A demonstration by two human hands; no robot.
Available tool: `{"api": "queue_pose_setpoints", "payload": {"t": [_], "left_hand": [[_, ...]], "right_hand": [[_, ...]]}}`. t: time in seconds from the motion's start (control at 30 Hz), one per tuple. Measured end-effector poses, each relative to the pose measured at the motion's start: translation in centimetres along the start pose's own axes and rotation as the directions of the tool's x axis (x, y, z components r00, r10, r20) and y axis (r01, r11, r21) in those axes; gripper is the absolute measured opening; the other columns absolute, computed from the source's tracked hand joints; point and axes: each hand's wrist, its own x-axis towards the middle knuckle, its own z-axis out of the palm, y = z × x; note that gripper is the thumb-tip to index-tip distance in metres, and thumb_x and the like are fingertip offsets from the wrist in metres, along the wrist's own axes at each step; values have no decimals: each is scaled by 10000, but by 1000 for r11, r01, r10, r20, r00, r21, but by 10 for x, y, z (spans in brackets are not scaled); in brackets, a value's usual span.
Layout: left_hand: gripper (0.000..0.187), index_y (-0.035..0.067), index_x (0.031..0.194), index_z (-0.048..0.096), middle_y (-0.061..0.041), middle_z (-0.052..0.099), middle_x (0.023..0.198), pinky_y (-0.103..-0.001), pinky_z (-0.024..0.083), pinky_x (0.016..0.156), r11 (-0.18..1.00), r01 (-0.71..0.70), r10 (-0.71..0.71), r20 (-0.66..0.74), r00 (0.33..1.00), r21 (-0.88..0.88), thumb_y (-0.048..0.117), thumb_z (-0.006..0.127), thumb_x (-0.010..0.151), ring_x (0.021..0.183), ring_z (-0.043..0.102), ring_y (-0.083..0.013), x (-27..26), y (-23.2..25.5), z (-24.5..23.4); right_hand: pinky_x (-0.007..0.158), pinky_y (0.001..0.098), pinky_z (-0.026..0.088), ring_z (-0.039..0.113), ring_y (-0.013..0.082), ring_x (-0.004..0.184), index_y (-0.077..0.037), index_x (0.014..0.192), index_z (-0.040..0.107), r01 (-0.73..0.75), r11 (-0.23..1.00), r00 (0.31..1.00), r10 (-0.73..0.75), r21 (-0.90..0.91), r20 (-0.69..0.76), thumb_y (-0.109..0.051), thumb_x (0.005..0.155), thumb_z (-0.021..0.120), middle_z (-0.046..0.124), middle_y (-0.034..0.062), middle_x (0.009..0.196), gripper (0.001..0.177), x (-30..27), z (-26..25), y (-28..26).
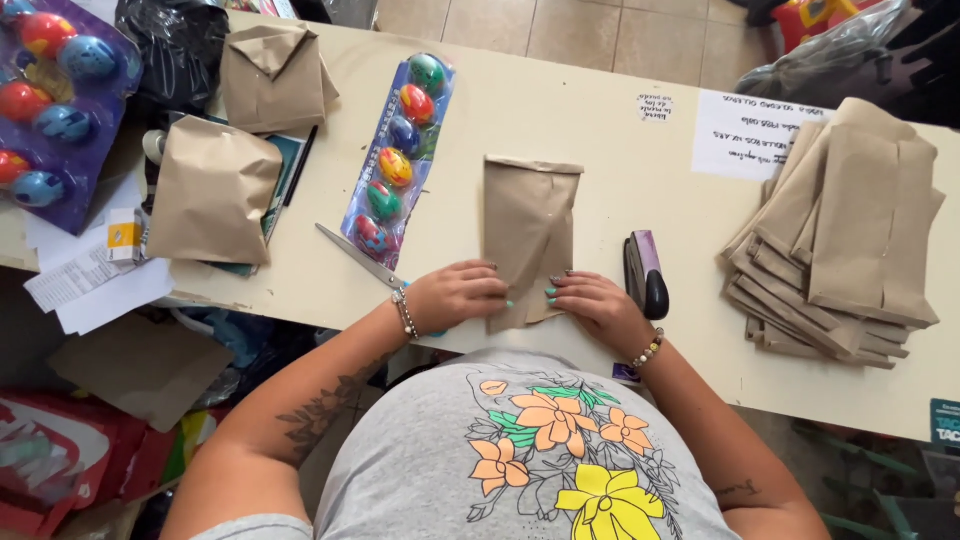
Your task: Cutting individual plastic-wrapped balls from a strip using scissors and placing them into small brown paper bags.
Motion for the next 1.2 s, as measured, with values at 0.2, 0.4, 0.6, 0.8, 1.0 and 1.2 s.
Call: {"api": "queue_pose_setpoints", "payload": {"t": [0.2,0.4,0.6,0.8,1.0,1.2], "left_hand": [[159,172,995,728,15,695,1002,-420,452,1112,1000,-5,4,68,998,5,170,575,1036,1069,667,-165,-8,-14,1],[202,166,998,705,-9,674,1111,-488,418,1130,1000,15,-15,55,998,3,230,520,1047,1158,648,-203,-17,-15,3],[268,172,969,692,-11,678,1054,-606,259,1194,999,-14,15,32,999,-47,253,454,1060,1144,666,-217,-20,-15,14],[104,215,978,673,26,682,937,-639,249,1185,982,151,-167,156,974,111,250,576,994,1151,655,-201,-16,-23,35],[294,247,1099,634,54,674,875,-571,324,1156,863,420,-461,97,882,279,278,762,836,1080,647,-165,5,-1,47],[105,246,877,679,65,647,977,-402,427,1034,887,383,-362,-130,923,256,326,746,885,1052,605,-154,4,12,46]], "right_hand": [[981,533,547,725,365,1042,-28,988,769,-82,991,996,76,103,53,-46,964,631,762,136,1021,141,1,-2,1],[1037,515,524,717,351,1073,-39,1001,770,-183,974,981,171,133,96,-24,955,623,754,125,1050,154,-1,-4,-1],[1036,513,526,716,356,1074,-42,1038,758,-253,956,967,246,145,69,-33,983,596,745,126,1053,171,-1,-3,-7],[984,469,523,699,285,970,-84,1077,745,-194,981,980,194,-2,51,-80,969,654,722,51,931,141,-4,9,8],[846,368,539,661,197,798,-158,1055,752,-231,955,973,220,-188,-76,-165,948,737,723,-30,859,108,-6,30,4],[728,370,562,638,225,762,-140,1002,729,-133,934,991,116,-333,-71,-133,937,733,673,23,869,65,-8,39,5]]}}
